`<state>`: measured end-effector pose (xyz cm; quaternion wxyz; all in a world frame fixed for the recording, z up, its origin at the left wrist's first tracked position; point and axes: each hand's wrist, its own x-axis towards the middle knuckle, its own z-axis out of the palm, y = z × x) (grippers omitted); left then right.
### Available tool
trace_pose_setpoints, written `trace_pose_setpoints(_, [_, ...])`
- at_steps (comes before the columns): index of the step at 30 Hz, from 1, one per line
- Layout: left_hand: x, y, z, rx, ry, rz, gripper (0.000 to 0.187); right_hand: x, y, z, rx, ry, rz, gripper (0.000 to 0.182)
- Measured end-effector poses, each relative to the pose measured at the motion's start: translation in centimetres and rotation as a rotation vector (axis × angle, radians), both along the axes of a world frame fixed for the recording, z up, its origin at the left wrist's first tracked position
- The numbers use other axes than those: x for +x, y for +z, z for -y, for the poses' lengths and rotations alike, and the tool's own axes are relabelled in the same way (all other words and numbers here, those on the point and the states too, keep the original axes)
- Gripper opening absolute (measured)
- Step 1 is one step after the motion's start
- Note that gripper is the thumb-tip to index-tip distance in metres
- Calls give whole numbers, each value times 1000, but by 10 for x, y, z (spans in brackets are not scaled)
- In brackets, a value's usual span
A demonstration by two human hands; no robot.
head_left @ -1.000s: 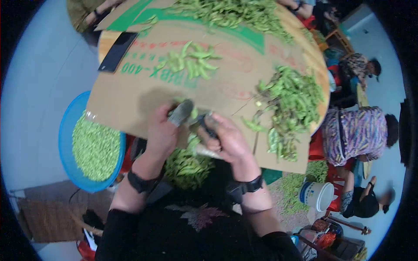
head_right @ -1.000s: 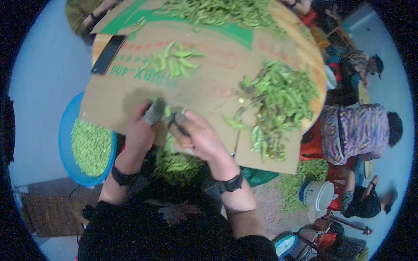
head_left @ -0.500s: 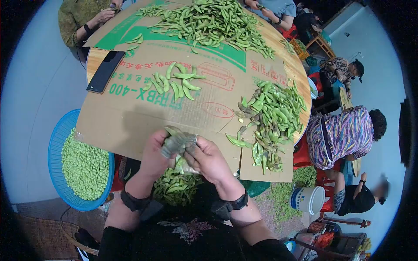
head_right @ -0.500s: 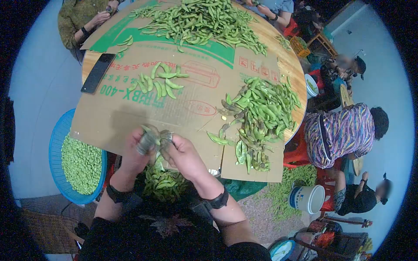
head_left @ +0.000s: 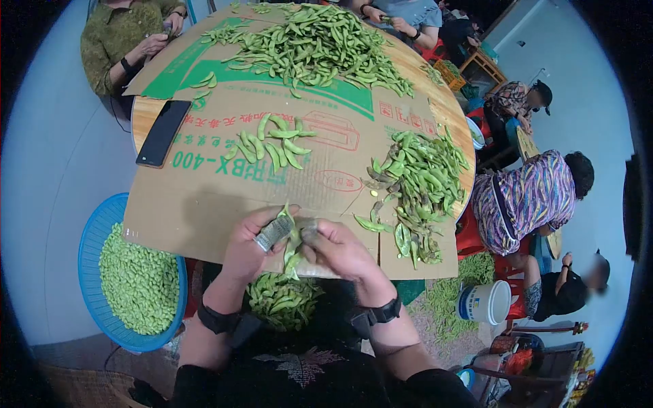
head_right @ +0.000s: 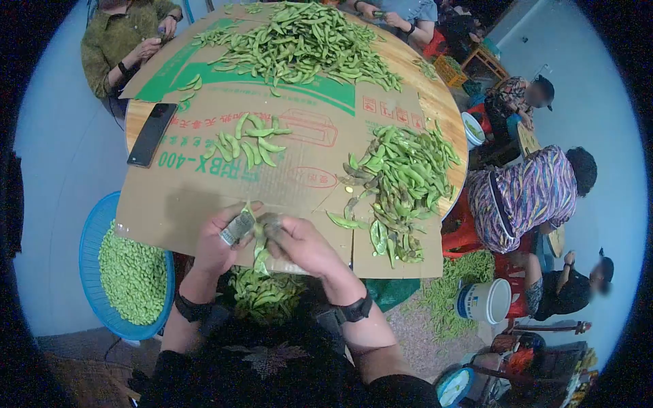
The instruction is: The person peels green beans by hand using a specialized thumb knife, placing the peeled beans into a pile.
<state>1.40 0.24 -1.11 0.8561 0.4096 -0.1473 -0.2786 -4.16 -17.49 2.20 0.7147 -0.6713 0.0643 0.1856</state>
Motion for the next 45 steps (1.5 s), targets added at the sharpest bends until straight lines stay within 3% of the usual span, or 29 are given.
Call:
trace_pose_setpoints(1, [0,1,1,13,10,5,42,5,-4,3,-152,-131,169,17])
trace_pose_setpoints(3, [-4,11,1,371,141,386,45,17,-9,6,-455,-397,500,19])
trace_pose_setpoints(4, [-6,15,4,547,211,577,46,15,-1,4,-306,-354,407,19])
trace_pose_setpoints(6, [-6,16,10,540,293,719,51,7,22,-3,-9,-260,213,21])
trace_pose_setpoints(7, [-6,19,10,547,306,759,52,9,11,-4,-131,-200,286,23])
trace_pose_setpoints(11, [-8,35,3,629,265,935,46,9,-15,-12,-68,-298,445,19])
trace_pose_setpoints(13, [0,27,-4,713,191,1181,39,5,-9,-21,319,-356,237,18])
trace_pose_setpoints(14, [0,25,-4,672,207,1183,39,4,-7,-23,510,-382,131,18])
trace_pose_setpoints(16, [-1,21,-3,592,241,1181,41,4,-9,-21,610,-400,34,18])
trace_pose_setpoints(20, [1,18,-1,533,250,1021,22,7,-14,-21,788,-370,-43,18])
trace_pose_setpoints(26, [-4,23,-11,544,167,846,14,10,-6,-25,561,-378,-33,16])
trace_pose_setpoints(28, [-10,23,-19,569,158,682,15,10,-2,-29,489,-320,24,13])
trace_pose_setpoints(30, [-12,22,-34,557,128,336,18,12,-9,-29,452,-269,49,12])
trace_pose_setpoints(31, [-15,21,-41,537,116,173,19,12,-12,-29,106,-216,202,12])
trace_pose_setpoints(33, [-27,22,-63,672,511,214,21,12,-10,-26,-601,-91,522,12])
trace_pose_setpoints(35, [-24,9,-110,980,774,604,18,8,1,-18,-503,341,647,14])
trace_pose_setpoints(36, [-22,6,-130,811,872,400,16,5,10,-16,-445,553,701,15])
trace_pose_setpoints(37, [-19,4,-151,637,960,197,15,7,32,-17,-435,541,581,13])
trace_pose_setpoints(39, [-20,-17,-203,838,1126,182,23,30,23,-5,-632,240,527,13])
trace_pose_setpoints(42, [-25,-38,-256,1471,926,200,29,106,4,22,-1056,-52,727,18])
trace_pose_setpoints(43, [-31,-36,-261,1734,821,353,34,126,-5,27,-1170,-138,813,20])
trace_pose_setpoints(45, [-43,-13,-227,2169,921,603,35,144,-12,27,-1263,-31,685,21])
